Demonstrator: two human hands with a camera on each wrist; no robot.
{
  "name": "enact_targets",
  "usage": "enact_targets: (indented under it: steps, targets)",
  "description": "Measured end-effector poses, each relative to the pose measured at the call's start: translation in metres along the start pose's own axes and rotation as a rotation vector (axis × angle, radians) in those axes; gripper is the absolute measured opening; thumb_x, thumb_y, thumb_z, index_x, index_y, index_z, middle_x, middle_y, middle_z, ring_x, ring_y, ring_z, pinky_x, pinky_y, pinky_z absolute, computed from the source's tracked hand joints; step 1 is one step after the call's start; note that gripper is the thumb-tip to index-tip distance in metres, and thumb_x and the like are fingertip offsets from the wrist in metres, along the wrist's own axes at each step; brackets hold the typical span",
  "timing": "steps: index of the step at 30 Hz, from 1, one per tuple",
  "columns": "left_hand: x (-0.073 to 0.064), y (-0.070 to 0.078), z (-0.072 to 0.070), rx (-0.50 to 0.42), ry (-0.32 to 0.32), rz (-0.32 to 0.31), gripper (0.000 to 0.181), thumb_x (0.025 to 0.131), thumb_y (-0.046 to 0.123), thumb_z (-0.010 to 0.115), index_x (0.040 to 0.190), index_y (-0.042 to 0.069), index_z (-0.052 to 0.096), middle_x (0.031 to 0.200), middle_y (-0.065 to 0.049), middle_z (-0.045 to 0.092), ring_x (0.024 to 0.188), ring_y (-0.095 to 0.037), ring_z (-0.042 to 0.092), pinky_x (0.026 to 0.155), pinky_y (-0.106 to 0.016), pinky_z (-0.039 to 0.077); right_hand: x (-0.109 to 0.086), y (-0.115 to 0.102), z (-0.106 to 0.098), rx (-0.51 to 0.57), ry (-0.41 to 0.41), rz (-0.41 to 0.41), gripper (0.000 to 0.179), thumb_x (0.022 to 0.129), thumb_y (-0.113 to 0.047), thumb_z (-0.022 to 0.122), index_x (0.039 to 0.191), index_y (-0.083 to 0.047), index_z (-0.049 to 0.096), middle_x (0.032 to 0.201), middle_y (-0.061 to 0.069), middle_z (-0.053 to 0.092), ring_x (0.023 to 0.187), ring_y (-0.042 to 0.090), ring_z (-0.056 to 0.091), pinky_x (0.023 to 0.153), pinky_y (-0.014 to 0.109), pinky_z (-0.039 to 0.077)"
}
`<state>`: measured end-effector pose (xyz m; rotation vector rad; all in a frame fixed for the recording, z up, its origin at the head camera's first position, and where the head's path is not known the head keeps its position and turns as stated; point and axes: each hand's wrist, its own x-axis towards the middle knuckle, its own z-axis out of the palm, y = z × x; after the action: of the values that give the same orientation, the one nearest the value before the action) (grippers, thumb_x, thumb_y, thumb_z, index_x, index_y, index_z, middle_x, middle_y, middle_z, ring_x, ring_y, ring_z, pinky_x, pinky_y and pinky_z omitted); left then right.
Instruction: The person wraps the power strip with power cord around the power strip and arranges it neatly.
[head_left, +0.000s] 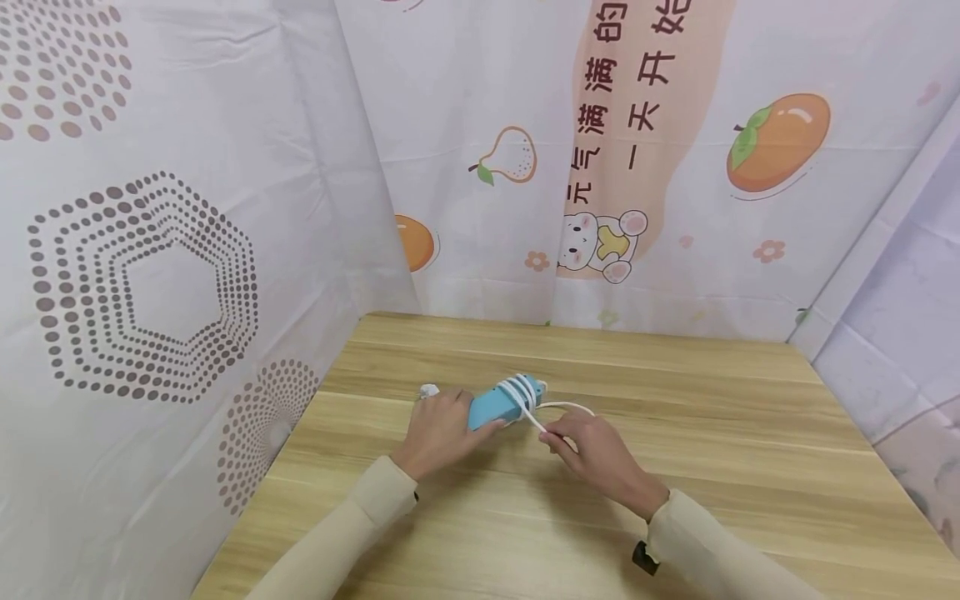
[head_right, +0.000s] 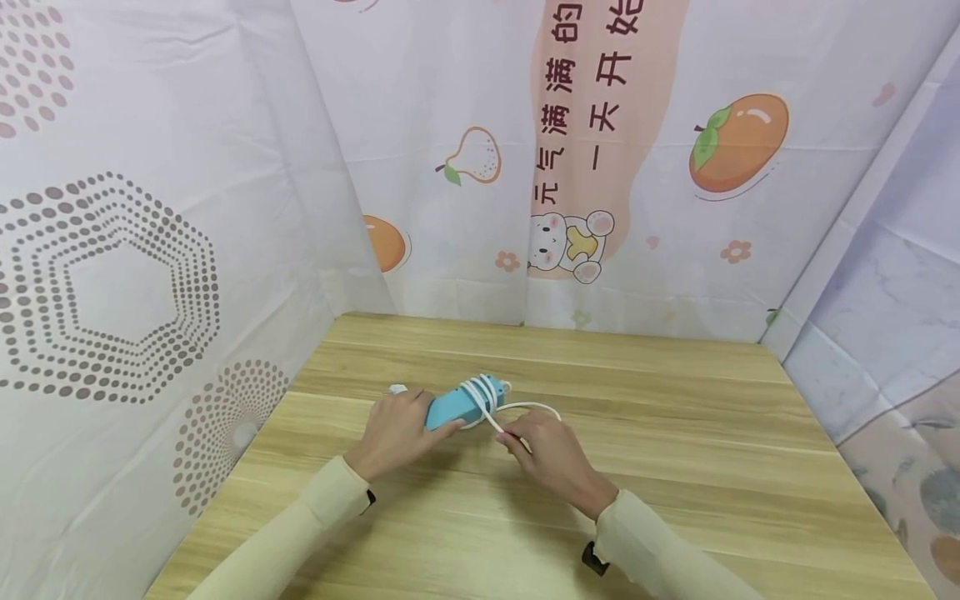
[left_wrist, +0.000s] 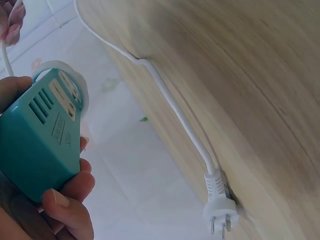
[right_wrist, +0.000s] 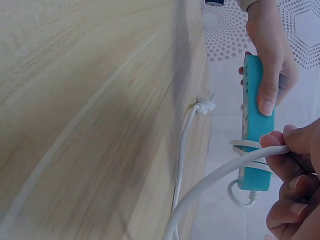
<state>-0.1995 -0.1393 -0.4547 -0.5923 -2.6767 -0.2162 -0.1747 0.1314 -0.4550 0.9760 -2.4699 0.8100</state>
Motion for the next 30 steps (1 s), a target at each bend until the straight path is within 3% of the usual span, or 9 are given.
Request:
enact_targets:
  steps: [7,14,21,30]
  targets:
    - [0.001,0.002,0.001,-0.071,-0.027,-0.058,0.068,0.091,0.073,0.058,0.091,0.007,0.070,0.076,0.002,0.057,0.055,-0.010,0.046,0.048,-0.027,0.038,-0.002,0.000,0.004,0.013,0.000,-0.023,0.008,0.092,-0.014,0.078,0.086,-0.018,0.074,0.071,-0.015,0.061,0.073,0.002,0.050,0.062,0.025,0.043]
    - [0.001,0.004,-0.001,-0.139,-0.007,-0.104,0.066,0.091,0.073,0.059,0.089,0.008,0.068,0.071,0.004,0.054,0.055,-0.011,0.047,0.049,-0.028,0.038,-0.005,-0.001,0.007,0.082,-0.023,-0.028,0.013,0.093,-0.013,0.077,0.083,-0.020,0.072,0.073,-0.016,0.060,0.070,-0.001,0.050,0.061,0.023,0.044]
    - [0.000,0.006,-0.003,-0.212,-0.048,-0.145,0.069,0.091,0.073,0.058,0.101,0.006,0.071,0.082,0.001,0.062,0.060,-0.012,0.051,0.054,-0.030,0.041,-0.007,-0.001,0.008,0.111,-0.044,-0.008,0.011,0.094,-0.012,0.075,0.086,-0.020,0.073,0.073,-0.013,0.064,0.069,-0.002,0.048,0.060,0.022,0.044]
    - [-0.001,0.011,-0.007,-0.308,-0.032,-0.135,0.064,0.091,0.073,0.058,0.099,0.010,0.070,0.077,0.006,0.058,0.062,-0.011,0.050,0.058,-0.031,0.040,-0.012,0.000,0.010,0.202,-0.095,0.021,0.009,0.096,-0.011,0.072,0.090,-0.017,0.075,0.077,-0.005,0.069,0.067,-0.003,0.051,0.060,0.022,0.048]
